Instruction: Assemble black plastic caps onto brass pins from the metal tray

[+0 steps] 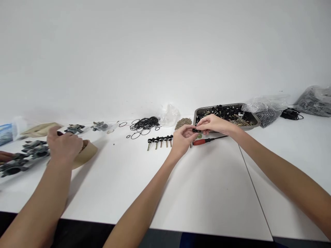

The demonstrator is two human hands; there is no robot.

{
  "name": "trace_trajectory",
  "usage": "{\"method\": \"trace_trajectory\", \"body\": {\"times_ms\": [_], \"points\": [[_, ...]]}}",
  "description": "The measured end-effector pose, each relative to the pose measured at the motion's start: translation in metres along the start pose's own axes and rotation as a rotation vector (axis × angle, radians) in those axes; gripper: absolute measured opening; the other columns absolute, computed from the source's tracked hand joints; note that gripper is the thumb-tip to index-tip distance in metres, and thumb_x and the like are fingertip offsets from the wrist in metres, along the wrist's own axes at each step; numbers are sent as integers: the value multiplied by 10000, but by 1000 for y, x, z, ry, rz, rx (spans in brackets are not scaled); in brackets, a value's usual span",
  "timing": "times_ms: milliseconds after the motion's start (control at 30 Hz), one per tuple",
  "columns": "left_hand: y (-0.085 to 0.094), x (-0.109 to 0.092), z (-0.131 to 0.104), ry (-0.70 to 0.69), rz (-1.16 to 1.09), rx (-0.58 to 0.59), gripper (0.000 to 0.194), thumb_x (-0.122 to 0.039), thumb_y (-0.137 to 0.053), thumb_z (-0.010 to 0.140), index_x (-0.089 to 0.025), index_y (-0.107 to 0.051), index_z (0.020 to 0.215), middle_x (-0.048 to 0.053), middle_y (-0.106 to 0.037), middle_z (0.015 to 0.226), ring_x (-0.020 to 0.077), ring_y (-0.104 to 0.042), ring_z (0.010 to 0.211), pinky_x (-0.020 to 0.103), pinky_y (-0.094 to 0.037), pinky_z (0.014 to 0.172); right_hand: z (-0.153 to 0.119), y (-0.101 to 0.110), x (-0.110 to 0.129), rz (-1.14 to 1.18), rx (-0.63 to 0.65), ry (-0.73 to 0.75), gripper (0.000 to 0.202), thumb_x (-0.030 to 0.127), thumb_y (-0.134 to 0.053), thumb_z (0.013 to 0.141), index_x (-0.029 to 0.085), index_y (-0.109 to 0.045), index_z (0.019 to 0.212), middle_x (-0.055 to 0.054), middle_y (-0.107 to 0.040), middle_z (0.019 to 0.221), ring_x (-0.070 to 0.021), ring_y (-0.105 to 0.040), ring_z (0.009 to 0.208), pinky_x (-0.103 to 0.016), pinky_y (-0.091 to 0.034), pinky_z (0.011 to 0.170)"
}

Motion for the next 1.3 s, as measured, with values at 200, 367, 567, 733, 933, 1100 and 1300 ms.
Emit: {"method": "trace_trajectory", "body": {"times_ms": [200,367,567,733,933,1100,1300], "points": [[-2,-4,0,206,-223,109,605,-370,-940,526,-152,-597,975,-1,-664,693,175,-662,536,287,-520,502,4,0,-5,77,-12,22,184,297,-767,828,141,-729,919,-32,-678,747,-117,-625,663,-236,-499,624],[-4,-3,-2,221,-306,105,641,-335,-959,486,-148,-586,973,-37,-623,656,165,-636,477,258,-456,436,3,-1,-5,88,-30,36,182,295,-778,825,147,-726,918,-29,-671,750,-112,-616,662,-227,-499,619],[2,1,1,193,-335,104,629,-303,-953,505,-157,-581,991,-60,-582,626,150,-606,458,256,-433,427,6,-2,-7,144,-76,31,143,218,-758,838,124,-730,942,-23,-666,726,-99,-602,644,-210,-500,607],[5,-2,2,219,-426,120,645,-258,-959,502,-166,-572,1009,-61,-575,599,145,-585,458,268,-450,449,11,-4,-14,316,-37,-30,150,156,-761,826,126,-749,973,-27,-688,767,-96,-633,676,-214,-545,686],[5,-4,4,225,-537,37,657,-231,-977,446,-156,-594,975,-51,-600,585,123,-555,463,280,-471,487,15,0,-23,332,80,-75,162,218,-840,762,108,-746,836,-24,-661,710,-111,-643,680,-229,-555,693],[17,-2,10,191,-548,-56,570,-179,-940,452,-151,-616,920,-38,-600,582,108,-546,482,266,-462,502,15,1,-24,306,95,-111,201,237,-852,748,110,-741,858,-30,-677,724,-106,-644,665,-219,-547,673],[24,6,14,213,-310,-63,418,-203,-898,516,-124,-660,851,-16,-604,602,123,-582,485,255,-461,492,6,12,-11,155,17,-127,133,230,-804,812,118,-761,870,-31,-674,737,-97,-616,638,-236,-543,675]]}}
Point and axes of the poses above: each hand's wrist, its own z-axis towards the middle knuckle, its own y-axis out of the back of the hand, x = y × z, the point moved 1 cm from there along z, towards the middle knuckle
